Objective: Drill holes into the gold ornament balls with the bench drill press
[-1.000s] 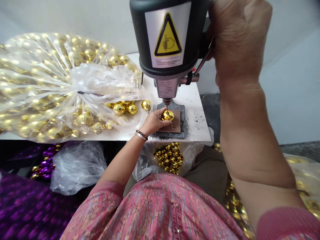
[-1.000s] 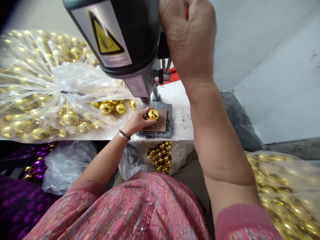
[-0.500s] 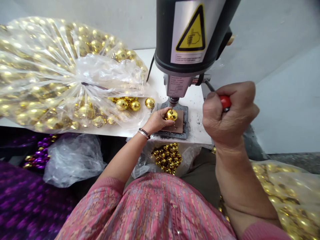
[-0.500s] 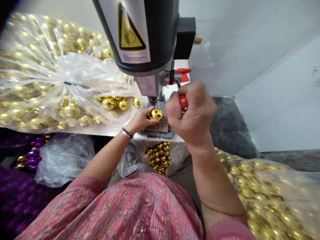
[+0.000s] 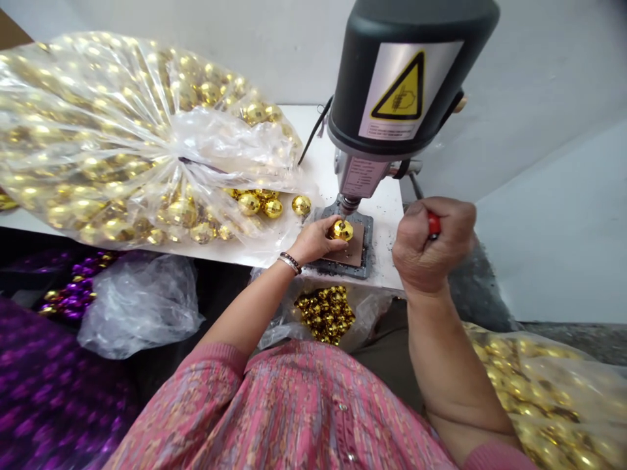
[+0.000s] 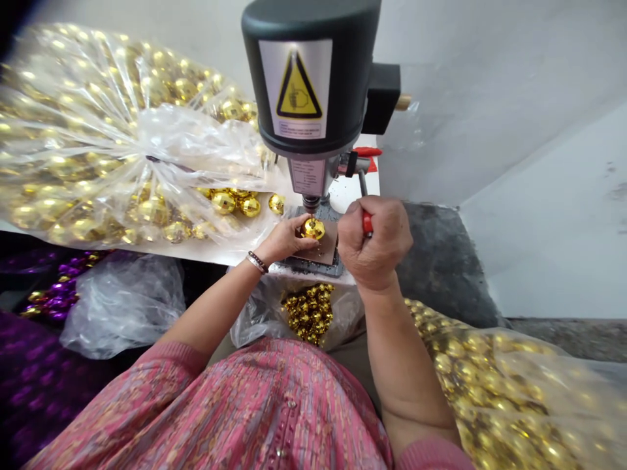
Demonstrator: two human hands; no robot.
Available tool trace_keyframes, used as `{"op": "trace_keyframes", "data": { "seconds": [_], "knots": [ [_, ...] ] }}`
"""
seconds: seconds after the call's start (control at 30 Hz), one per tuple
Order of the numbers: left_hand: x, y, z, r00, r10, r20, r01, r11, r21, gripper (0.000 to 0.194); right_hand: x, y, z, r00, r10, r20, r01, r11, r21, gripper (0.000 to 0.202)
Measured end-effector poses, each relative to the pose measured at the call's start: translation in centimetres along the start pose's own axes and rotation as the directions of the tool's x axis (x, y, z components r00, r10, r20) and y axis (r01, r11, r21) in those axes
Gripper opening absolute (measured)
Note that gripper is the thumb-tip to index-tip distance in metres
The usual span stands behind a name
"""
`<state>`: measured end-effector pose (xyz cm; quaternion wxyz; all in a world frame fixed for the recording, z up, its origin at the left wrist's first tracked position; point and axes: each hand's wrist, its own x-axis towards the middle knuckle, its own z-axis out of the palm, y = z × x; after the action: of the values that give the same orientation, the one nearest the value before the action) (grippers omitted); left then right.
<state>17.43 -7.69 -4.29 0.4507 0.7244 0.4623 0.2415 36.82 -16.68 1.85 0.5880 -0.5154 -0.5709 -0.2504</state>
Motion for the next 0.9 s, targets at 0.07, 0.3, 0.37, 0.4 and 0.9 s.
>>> {"op": "trace_keyframes", "data": {
  "seconds": [0.07,0.3,0.37,0.4,0.9],
  "knots": [
    [0.0,-0.1,0.1,1.000,0.007,0.000,-0.007,1.000,0.006,0.066,-0.4,0.2,0.4,0.999,-0.018,-0.031,0.018,1.000,0.002,0.010],
    [-0.1,-0.2,0.1,0.999,0.035,0.039,-0.037,0.998,0.042,0.056,-1.7,0.3,1.1,0.996,-0.054,-0.071,0.059,0.995,0.075,0.010],
    [-0.1,-0.1,0.3,1.000,0.019,0.022,-0.019,1.000,0.022,0.059,-0.4,-0.2,1.0,0.996,-0.047,-0.081,0.053,0.996,0.076,0.013],
    [-0.1,0.0,0.4,1.000,0.007,0.009,-0.007,1.000,0.011,0.062,0.7,-0.4,0.9,0.996,-0.031,-0.088,0.037,0.996,0.077,0.014],
    [-4.2,-2.3,-3.9,0.984,0.178,-0.001,-0.177,0.980,-0.090,0.059,8.9,0.0,1.0,0.942,0.304,0.140,-0.319,0.943,0.097,0.014]
  ]
}}
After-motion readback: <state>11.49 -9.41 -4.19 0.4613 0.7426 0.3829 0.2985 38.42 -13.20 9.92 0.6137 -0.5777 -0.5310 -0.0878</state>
